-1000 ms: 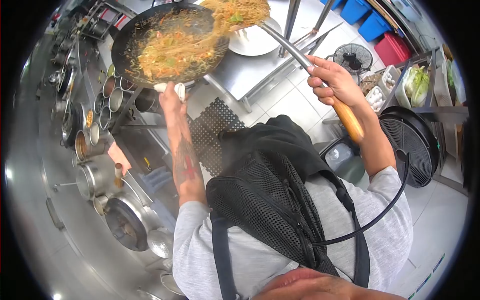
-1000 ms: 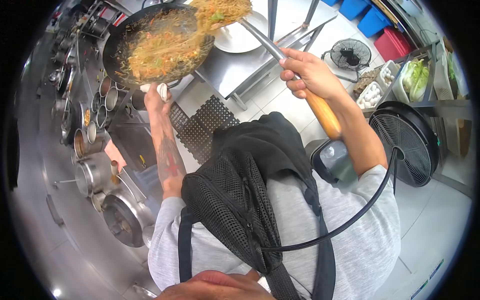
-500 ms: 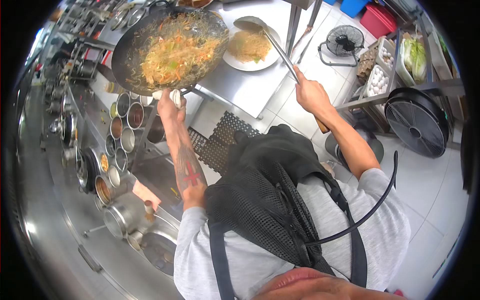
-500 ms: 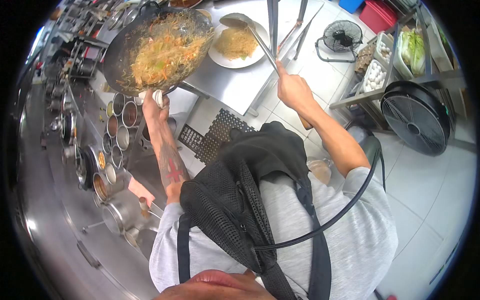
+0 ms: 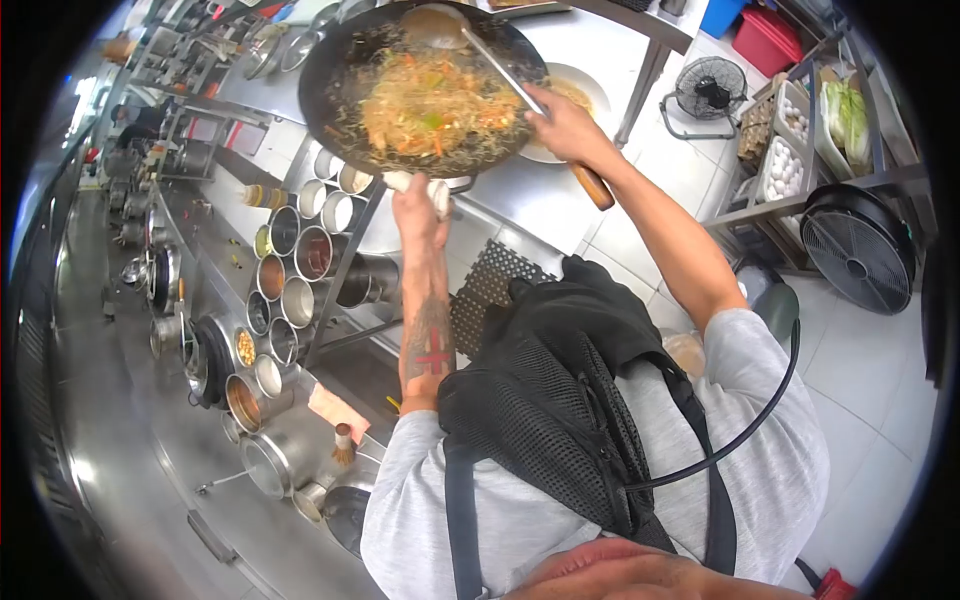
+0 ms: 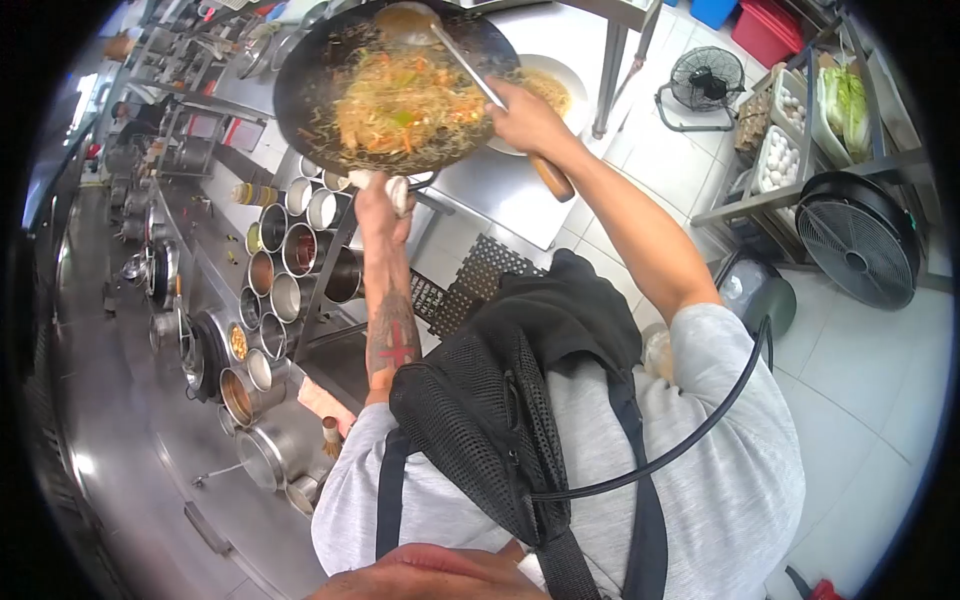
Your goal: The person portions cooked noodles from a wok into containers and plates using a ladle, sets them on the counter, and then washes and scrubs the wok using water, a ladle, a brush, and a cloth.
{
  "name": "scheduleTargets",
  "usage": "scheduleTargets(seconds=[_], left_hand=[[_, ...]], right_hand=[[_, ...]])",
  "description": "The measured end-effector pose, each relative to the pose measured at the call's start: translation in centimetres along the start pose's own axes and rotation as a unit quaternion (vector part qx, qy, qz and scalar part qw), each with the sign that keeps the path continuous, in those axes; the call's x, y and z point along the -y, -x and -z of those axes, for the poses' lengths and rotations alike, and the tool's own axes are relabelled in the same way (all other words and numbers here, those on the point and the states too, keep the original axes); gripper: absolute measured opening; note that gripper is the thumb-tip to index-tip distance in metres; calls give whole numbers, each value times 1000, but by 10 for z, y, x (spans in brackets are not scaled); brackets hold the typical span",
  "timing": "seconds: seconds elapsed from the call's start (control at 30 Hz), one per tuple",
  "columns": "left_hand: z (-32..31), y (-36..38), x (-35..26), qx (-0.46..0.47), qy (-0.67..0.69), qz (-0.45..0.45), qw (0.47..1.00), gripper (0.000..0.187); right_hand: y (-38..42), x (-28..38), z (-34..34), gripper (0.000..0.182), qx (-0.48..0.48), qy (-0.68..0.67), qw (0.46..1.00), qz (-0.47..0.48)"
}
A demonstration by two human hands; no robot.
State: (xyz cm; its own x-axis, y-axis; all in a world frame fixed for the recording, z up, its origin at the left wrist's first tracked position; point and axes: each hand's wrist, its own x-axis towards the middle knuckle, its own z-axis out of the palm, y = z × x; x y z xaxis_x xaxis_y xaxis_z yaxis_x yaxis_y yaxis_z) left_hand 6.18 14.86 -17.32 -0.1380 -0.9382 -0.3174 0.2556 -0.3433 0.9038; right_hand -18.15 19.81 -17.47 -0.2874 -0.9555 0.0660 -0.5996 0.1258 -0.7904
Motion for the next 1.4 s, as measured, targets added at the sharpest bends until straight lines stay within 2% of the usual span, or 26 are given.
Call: scheduleTargets(seconds=[0.03,0.07,0.13,0.2,0.27,0.33,0.37,0.47,0.53,0.6,0.73,0.8,0.87,0.9,1.0,1.07,1.23,1.3,1.33,1.4], left_hand=[[-7,-2,4,-15,23,-11,1000,17],[-11,1,1,19,19,-23,999,16],[-10,-5,0,7,-20,0,1000,14],[-12,-6,-8,-1,-34,10,999,14],[-8,-11,-14,-6,-50,24,998,14],[-6,-19,-9,-51,-43,-18,998,17],[-5,-19,-10,-50,-34,-16,998,17],[10,-26,-13,-48,-48,2,998,15],[11,-25,-15,-17,-18,-17,1000,11],[3,-16,-20,-48,-30,-27,998,10],[1,-14,-28,-64,-82,-38,994,7],[2,-16,-37,-57,-68,6,996,9],[10,-24,-41,-31,-51,3,998,15],[16,-24,-45,-16,-34,35,999,16],[14,-12,-54,0,-7,80,997,18],[12,1,-57,30,-14,80,996,14],[24,-6,-62,12,12,68,998,13],[31,-10,-66,11,-36,84,996,13],[25,-13,-69,-22,-8,78,997,15],[37,-27,-74,-1,0,70,998,15]], right_hand=[[-7,0,-6,49,2,-9,999,32],[-1,2,-5,49,4,-14,999,38],[43,0,1,52,61,3,990,126],[90,-9,29,61,139,105,981,86],[118,-58,42,69,151,242,957,58],[130,-98,79,72,95,337,932,97],[132,-109,91,71,67,331,932,130],[134,-122,130,71,63,369,916,145],[137,-134,147,71,50,373,914,154],[141,-142,160,71,41,382,906,176],[152,-149,168,73,21,392,910,136],[149,-139,148,69,5,374,919,126],[136,-125,125,62,-27,255,960,117],[131,-114,118,55,-34,208,972,109],[119,-93,124,54,-19,198,975,102],[103,-78,136,53,-8,222,969,106],[98,-64,158,55,45,314,940,122],[101,-64,155,57,58,323,935,133],[106,-66,152,60,63,330,932,134],[106,-87,151,62,41,338,927,157]])
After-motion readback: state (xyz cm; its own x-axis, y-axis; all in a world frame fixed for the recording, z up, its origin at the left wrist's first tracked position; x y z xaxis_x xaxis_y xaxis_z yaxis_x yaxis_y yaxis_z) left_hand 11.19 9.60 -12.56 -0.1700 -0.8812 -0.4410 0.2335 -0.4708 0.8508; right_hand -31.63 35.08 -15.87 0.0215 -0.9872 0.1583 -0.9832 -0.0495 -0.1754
